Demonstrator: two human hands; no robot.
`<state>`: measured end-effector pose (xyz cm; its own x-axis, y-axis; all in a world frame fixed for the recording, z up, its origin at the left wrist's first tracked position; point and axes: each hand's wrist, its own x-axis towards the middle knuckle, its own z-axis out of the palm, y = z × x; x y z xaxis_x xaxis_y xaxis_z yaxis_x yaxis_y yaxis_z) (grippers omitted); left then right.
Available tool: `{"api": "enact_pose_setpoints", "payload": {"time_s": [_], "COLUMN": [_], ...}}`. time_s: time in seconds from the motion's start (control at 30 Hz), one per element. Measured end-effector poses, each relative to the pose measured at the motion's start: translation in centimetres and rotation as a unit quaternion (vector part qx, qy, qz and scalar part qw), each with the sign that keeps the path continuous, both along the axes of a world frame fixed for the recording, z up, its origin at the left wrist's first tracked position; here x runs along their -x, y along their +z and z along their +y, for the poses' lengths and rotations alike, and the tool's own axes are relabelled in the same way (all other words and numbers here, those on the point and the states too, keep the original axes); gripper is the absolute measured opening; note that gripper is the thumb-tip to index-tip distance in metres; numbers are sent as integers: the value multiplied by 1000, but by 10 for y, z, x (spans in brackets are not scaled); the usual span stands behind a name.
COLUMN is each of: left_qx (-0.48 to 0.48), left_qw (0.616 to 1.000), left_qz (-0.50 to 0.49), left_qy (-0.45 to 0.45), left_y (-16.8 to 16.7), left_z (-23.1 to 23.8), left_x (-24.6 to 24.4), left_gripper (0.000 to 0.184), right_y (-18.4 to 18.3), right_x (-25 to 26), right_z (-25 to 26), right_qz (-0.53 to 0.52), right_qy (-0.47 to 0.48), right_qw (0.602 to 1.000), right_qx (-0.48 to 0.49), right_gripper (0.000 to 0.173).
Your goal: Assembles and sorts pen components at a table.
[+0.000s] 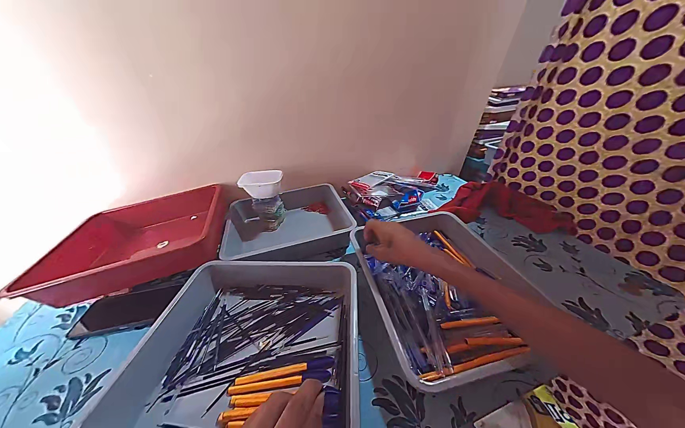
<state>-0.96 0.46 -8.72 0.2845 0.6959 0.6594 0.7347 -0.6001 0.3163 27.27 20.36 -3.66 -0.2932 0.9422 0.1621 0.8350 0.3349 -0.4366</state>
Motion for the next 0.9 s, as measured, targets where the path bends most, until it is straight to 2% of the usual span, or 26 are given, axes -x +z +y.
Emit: {"api": "enact_pose_setpoints", "payload": {"time_s": [0.13,0.23,0.33,0.53,0.67,0.9], "left_qx": [-31,-67,-81,-40,-7,-8], "left_qw": [999,998,996,995,993,994], "left_qz": [-2,-15,-19,-20,-20,-14], "left_qy": [13,13,-12,-85,-116,-105], "left_y": [-7,-16,-15,-5,-3,-6], "left_z": [7,9,9,1,-5,-6], "left_x": [-3,-10,-13,-9,-10,-10], "left_gripper": [24,22,21,25,24,23], "right_y": [46,23,-2,-39,-42,-43], "right_x": [25,38,53,62,59,49], "right_z": [-97,-160,-202,-208,-210,-215], "right_qz": [28,93,189,285,277,276], "right_qy": [32,78,110,87,69,76], "right_qw": [987,963,955,934,936,934], "right_qx": [-155,-241,-200,-197,-207,-215], "right_gripper": [26,28,26,22,21,20]}}
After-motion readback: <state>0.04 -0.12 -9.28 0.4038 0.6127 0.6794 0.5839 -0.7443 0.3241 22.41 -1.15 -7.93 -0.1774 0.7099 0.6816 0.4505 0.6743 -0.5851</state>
